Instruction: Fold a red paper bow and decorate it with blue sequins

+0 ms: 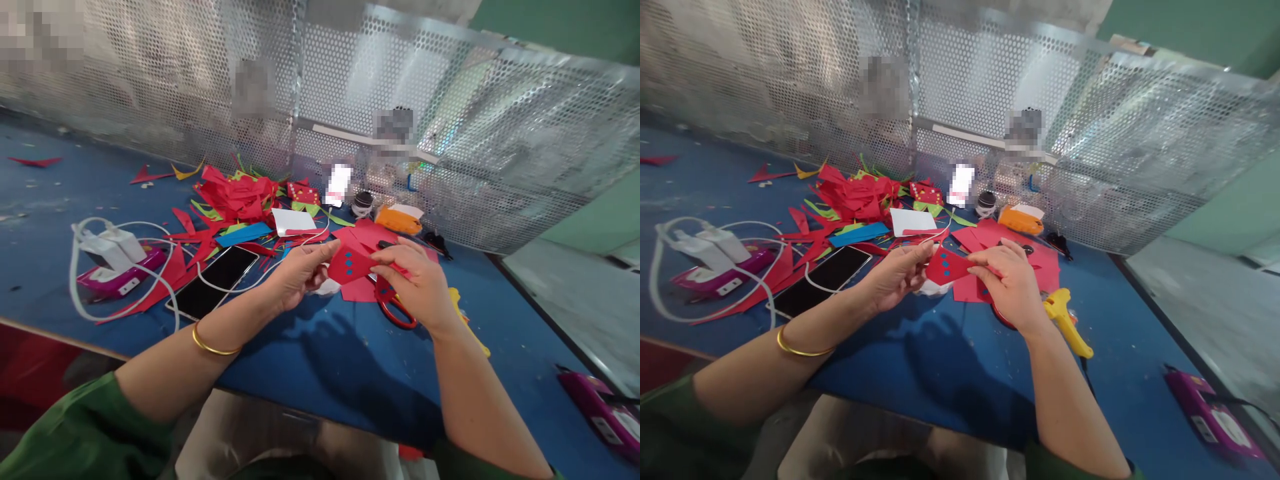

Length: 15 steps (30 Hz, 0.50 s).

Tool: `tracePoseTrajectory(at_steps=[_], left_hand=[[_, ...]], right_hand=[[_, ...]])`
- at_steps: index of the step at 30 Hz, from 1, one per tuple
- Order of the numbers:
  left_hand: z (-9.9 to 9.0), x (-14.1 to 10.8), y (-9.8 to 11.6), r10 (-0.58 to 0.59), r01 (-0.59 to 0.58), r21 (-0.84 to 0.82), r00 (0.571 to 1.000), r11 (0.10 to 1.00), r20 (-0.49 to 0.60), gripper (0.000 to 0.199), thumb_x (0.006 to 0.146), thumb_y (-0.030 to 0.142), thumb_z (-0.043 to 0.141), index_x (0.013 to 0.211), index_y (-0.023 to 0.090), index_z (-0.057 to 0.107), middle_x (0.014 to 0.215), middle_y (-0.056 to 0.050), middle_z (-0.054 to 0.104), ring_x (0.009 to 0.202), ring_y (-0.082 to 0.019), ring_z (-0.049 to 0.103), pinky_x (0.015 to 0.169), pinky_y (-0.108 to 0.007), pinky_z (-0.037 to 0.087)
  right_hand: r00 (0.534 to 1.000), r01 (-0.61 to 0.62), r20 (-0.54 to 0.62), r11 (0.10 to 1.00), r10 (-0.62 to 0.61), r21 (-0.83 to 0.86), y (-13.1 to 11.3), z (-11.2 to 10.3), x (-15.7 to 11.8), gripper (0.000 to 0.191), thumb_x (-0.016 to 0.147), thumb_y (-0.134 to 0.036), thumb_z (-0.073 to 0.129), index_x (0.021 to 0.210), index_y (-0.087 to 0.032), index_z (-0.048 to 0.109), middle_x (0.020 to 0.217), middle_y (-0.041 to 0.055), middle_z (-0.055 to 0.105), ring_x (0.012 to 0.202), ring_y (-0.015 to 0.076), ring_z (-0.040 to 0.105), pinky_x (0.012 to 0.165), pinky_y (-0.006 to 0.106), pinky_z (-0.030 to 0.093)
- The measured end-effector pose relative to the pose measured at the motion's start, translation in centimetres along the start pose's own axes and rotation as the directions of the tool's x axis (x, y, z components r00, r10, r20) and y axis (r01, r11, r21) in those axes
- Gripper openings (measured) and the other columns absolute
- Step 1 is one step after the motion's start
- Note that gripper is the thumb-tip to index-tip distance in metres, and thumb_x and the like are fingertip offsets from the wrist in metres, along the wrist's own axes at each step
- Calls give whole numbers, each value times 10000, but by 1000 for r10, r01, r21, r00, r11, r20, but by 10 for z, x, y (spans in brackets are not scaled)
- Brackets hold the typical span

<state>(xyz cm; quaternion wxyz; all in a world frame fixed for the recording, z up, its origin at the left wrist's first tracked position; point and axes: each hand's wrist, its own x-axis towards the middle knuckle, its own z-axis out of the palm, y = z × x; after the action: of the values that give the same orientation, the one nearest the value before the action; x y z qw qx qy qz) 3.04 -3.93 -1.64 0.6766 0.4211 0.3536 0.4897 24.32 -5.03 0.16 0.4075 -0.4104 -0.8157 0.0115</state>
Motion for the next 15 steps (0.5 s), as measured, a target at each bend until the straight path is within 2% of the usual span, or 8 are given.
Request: tracePoseTrajectory(at_steps=[5, 10, 15], left_hand=[[-1, 0, 1, 35, -35, -78, 999, 996, 0, 379, 699, 428, 822, 636, 154, 568, 478, 83, 398, 377, -14, 254, 389, -201, 125], [-1, 0, 0, 135, -136, -12, 990, 991, -48, 327, 841, 386, 694, 648, 168, 543, 433, 81, 391, 367, -29, 279, 396, -193, 151], [-3, 4, 3, 293, -286, 66, 938, 956, -186, 319, 917, 334, 594, 653, 156, 577, 571, 37, 537, 377, -17, 353, 376, -187, 185]], right_hand=[[996, 19, 91, 998, -25, 65, 1, 0, 0, 54, 882, -257, 654, 868, -277, 703, 875, -18, 757, 854, 186, 695, 1105, 498, 398], [989, 1, 145, 992, -19, 128, 3, -4, -1, 52, 875, -276, 654, 854, -281, 702, 856, -28, 750, 863, 185, 694, 1131, 511, 387], [980, -54, 197, 984, 20, 169, 4, -11, 0, 60, 862, -275, 648, 828, -276, 697, 812, -47, 735, 812, 168, 684, 1169, 521, 349]])
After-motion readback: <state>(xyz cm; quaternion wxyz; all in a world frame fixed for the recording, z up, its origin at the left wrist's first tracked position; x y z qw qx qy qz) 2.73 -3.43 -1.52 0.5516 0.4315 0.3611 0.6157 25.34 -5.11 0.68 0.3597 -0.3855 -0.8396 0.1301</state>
